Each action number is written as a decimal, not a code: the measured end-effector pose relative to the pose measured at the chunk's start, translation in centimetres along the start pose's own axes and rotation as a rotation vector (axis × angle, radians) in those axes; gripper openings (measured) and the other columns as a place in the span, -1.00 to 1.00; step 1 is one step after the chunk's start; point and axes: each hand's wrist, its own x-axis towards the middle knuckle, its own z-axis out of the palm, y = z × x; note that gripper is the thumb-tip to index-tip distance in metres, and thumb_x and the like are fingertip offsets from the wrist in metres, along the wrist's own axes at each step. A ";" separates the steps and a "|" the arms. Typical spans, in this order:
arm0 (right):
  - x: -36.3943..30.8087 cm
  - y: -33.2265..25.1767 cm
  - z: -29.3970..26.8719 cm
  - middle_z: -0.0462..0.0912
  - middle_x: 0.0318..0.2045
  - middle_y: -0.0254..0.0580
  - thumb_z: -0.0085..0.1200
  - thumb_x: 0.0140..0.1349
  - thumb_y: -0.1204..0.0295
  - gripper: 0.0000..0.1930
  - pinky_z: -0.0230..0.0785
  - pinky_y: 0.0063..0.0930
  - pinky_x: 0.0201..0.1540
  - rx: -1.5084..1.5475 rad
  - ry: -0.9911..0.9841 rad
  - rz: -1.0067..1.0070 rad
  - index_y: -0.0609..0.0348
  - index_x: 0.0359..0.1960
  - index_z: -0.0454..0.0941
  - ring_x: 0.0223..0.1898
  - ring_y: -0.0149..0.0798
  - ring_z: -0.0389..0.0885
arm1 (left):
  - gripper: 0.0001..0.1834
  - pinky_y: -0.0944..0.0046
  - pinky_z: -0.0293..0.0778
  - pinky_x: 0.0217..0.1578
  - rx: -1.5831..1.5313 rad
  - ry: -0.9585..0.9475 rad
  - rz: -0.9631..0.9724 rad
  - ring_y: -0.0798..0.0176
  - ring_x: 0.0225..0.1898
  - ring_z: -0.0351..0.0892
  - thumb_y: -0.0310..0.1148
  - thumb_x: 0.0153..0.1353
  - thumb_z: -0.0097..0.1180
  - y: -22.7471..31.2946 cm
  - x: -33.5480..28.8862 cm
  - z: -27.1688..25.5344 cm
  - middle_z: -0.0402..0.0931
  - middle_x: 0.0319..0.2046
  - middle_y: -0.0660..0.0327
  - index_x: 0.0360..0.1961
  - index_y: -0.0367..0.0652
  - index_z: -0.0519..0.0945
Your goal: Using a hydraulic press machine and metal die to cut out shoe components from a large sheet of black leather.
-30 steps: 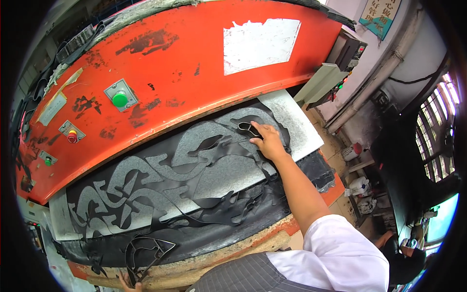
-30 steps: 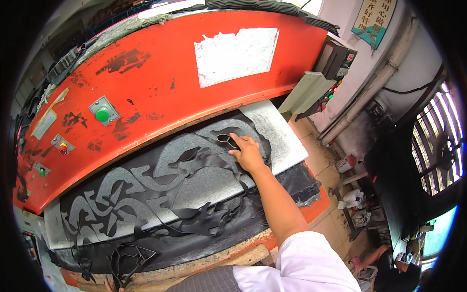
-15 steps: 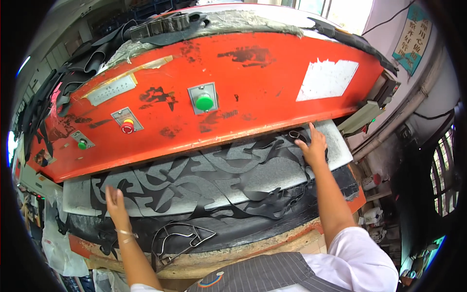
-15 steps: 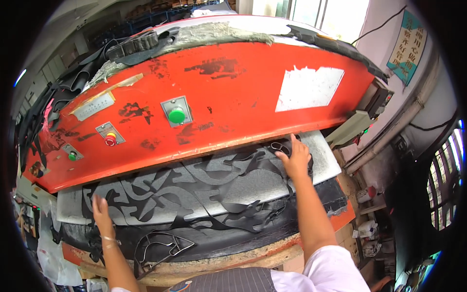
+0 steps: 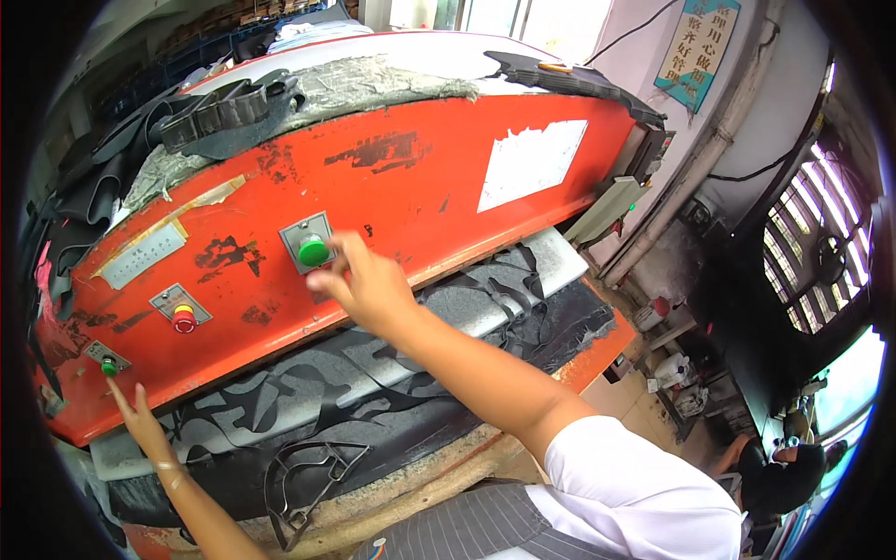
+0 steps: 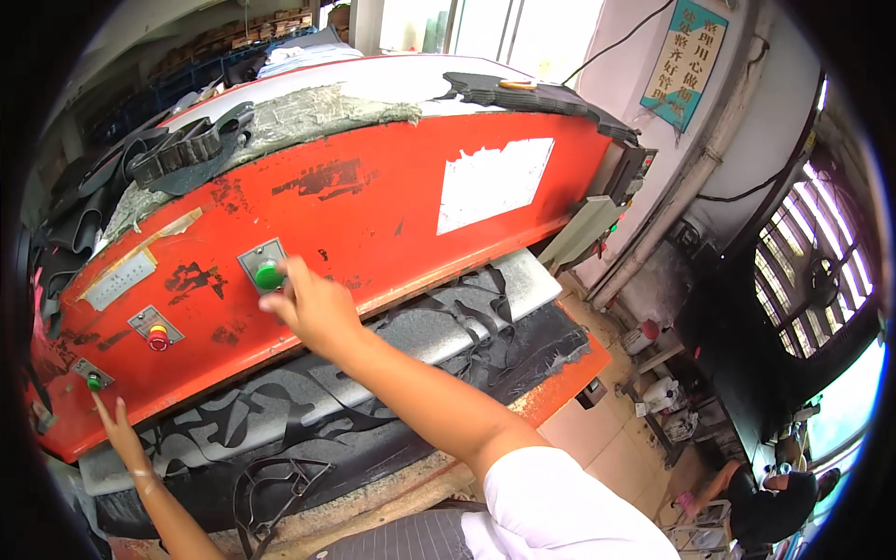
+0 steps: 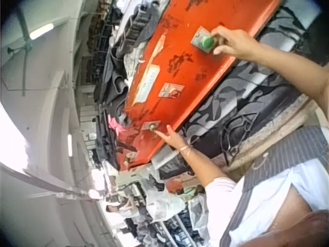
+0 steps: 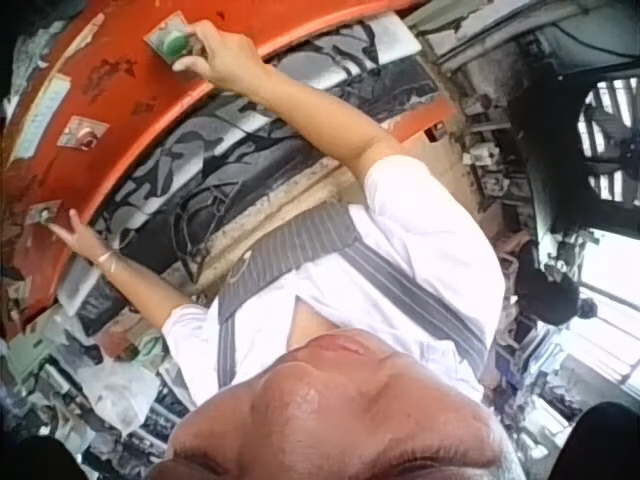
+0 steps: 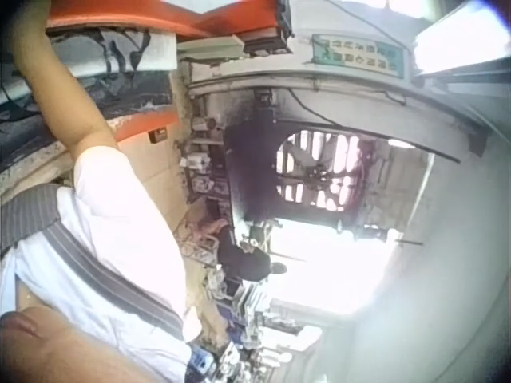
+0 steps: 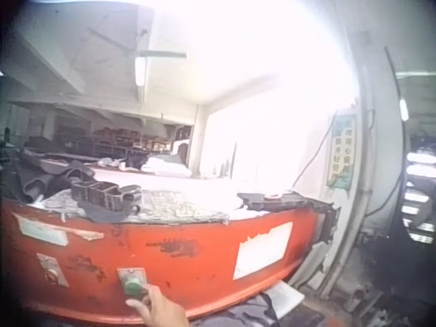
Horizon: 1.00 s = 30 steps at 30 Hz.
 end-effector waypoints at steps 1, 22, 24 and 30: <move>-2.2 0.0 -0.5 0.63 -0.47 -0.11 0.19 0.19 0.16 -0.56 0.45 -0.20 -0.37 -0.038 -0.044 0.014 0.16 -0.05 0.37 -0.40 0.00 0.64 | -0.36 0.18 0.02 0.34 0.115 -0.065 0.030 0.12 0.40 0.09 -0.30 0.37 -0.04 1.8 -2.7 0.0 0.08 0.40 0.00 0.40 -0.25 0.11; -26.0 3.5 -9.8 0.58 -0.22 -0.06 0.27 -0.02 0.04 -0.53 0.39 -0.21 -0.05 -0.208 -0.938 -0.008 0.20 -0.25 0.58 -0.11 -0.02 0.53 | -0.86 0.09 0.43 -0.37 0.314 -0.850 0.209 0.01 -0.45 0.51 -0.34 -0.02 0.25 12.3 -34.6 6.3 0.54 -0.57 0.14 -0.59 -0.17 0.66; -21.9 4.7 -11.5 0.64 -0.25 0.02 0.11 0.15 -0.06 -0.52 0.44 -0.12 -0.09 -0.045 -1.168 0.215 0.13 -0.19 0.63 -0.17 0.06 0.60 | -0.85 0.11 0.44 -0.36 0.350 -0.881 0.201 0.04 -0.46 0.52 -0.32 -0.03 0.27 10.4 -35.1 5.3 0.54 -0.57 0.15 -0.54 -0.19 0.66; -7.1 18.8 -15.0 0.50 -0.07 0.08 -0.06 0.31 0.06 -0.54 0.41 -0.04 -0.04 -0.522 -0.031 0.310 0.23 0.00 0.47 -0.03 0.11 0.50 | -0.80 0.10 0.45 -0.28 0.462 -1.033 -0.023 -0.03 -0.35 0.55 -0.30 0.15 0.22 14.0 -33.6 6.1 0.57 -0.44 0.00 -0.45 -0.24 0.65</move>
